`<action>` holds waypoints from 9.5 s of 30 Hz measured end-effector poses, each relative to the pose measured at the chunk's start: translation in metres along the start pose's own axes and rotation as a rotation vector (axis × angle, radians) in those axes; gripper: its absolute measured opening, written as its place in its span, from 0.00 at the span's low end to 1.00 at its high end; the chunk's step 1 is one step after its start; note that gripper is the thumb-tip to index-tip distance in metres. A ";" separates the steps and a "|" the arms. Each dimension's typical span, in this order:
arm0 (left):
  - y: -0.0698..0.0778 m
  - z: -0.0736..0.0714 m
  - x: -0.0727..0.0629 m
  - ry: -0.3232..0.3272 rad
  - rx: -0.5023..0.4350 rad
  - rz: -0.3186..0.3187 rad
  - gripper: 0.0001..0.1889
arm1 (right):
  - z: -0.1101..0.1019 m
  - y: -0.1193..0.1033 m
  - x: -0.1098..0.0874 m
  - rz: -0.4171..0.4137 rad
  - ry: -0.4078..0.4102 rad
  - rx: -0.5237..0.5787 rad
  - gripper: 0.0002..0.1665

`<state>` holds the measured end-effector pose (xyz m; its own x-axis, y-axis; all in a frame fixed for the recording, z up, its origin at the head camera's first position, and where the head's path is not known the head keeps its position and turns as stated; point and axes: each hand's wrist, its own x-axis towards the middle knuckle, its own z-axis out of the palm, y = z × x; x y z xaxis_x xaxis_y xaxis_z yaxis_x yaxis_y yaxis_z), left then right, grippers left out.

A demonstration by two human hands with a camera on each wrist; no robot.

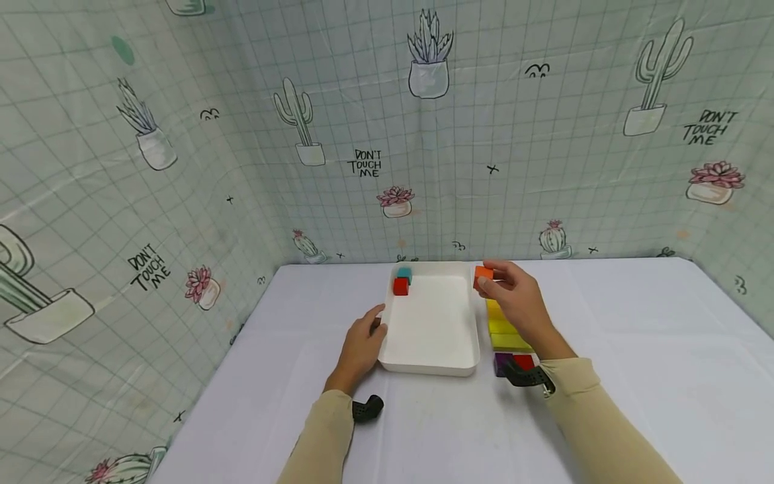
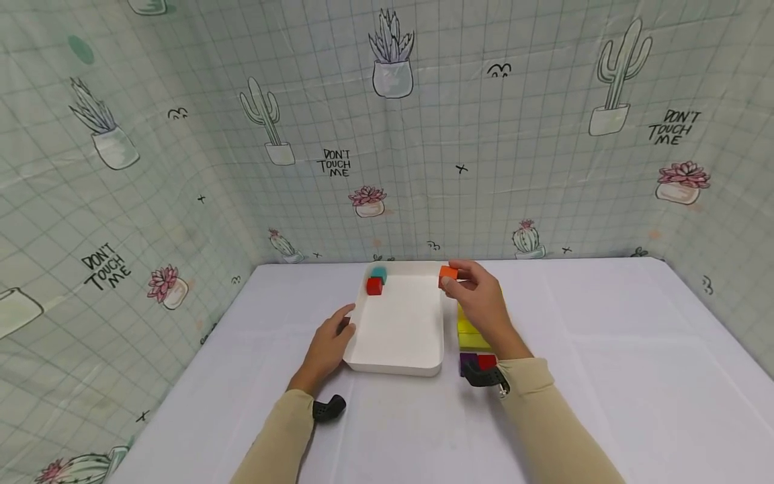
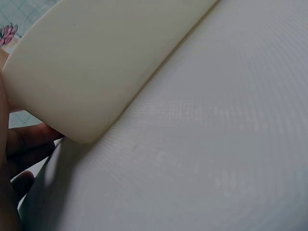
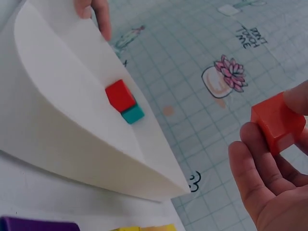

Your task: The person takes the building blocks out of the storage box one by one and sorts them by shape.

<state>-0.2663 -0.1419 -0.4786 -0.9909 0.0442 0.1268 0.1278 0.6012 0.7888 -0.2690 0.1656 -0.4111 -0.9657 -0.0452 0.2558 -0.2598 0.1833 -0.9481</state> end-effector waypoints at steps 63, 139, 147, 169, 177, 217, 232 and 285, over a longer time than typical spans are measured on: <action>-0.001 0.000 -0.001 0.006 -0.013 -0.005 0.25 | -0.085 0.032 -0.094 0.231 -0.159 -0.091 0.31; -0.004 0.001 -0.001 0.013 0.006 -0.003 0.25 | -0.073 0.028 -0.096 0.083 -0.299 -0.681 0.30; -0.004 -0.001 -0.001 0.005 0.007 0.005 0.25 | -0.079 0.017 -0.084 0.097 -0.253 -0.621 0.28; -0.003 -0.002 0.001 0.021 0.011 -0.007 0.25 | 0.000 0.006 0.020 0.215 -0.368 -0.204 0.26; -0.001 -0.001 0.002 -0.003 -0.004 -0.010 0.25 | 0.037 0.010 0.044 0.275 -0.396 -0.039 0.24; -0.004 -0.002 0.003 0.005 0.019 0.047 0.25 | 0.126 0.045 0.092 0.175 -0.315 -0.365 0.34; -0.005 -0.001 0.003 0.006 0.030 0.040 0.24 | 0.135 0.056 0.089 0.092 -0.300 -0.402 0.26; -0.003 0.001 0.001 0.021 0.005 0.031 0.24 | 0.095 -0.015 0.042 0.116 -0.264 -0.027 0.24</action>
<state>-0.2681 -0.1430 -0.4814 -0.9853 0.0460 0.1643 0.1584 0.6037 0.7813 -0.3058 0.0673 -0.4042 -0.9575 -0.2755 0.0850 -0.1510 0.2281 -0.9619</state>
